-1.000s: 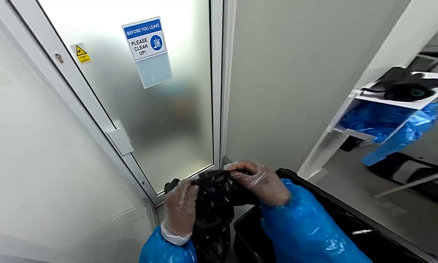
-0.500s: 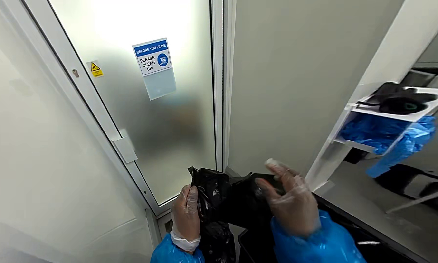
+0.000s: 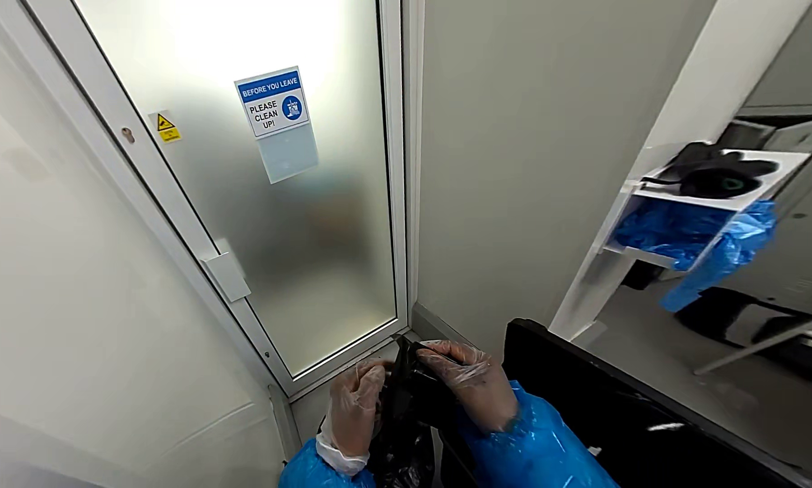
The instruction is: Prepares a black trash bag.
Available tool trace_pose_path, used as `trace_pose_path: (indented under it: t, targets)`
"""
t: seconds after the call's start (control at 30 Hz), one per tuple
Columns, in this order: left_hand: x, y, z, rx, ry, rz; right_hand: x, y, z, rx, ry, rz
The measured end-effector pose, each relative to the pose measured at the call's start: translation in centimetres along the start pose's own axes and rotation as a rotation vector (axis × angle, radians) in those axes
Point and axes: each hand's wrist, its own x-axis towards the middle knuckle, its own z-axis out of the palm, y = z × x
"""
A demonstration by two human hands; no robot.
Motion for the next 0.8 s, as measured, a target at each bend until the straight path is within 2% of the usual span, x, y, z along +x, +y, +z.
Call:
trace_pose_path:
  t: [0.1,0.2,0.27,0.37,0.5,0.67,0.8]
  targets:
    - [-0.1,0.4,0.4,0.134,-0.036,0.023,-0.2,0.8,0.5,-0.059,0.008,-0.072]
    - [0.3,-0.1,0.7,0.260,0.055,-0.021,-0.3,1.7,0.7,-0.140,-0.015,-0.152]
    - [0.5,-0.2,0.4,0.202,0.092,-0.052,-0.3,2.3,0.6,-0.165,-0.021,-0.186]
    - [0.6,-0.5,-0.2,-0.013,0.051,-0.133,-0.2,2.6,0.4,-0.145,-0.024,-0.152]
    - [0.7,-1.2,-0.6,-0.128,0.002,-0.170,0.0,2.9,0.4,-0.156,-0.022,-0.116]
    - [0.6,-1.6,-0.9,-0.141,-0.024,-0.196,0.3,3.8,0.5,-0.257,-0.020,-0.122]
    - [0.8,-1.8,-1.0,-0.099,0.006,-0.180,0.5,4.2,0.6,-0.232,-0.026,-0.126]
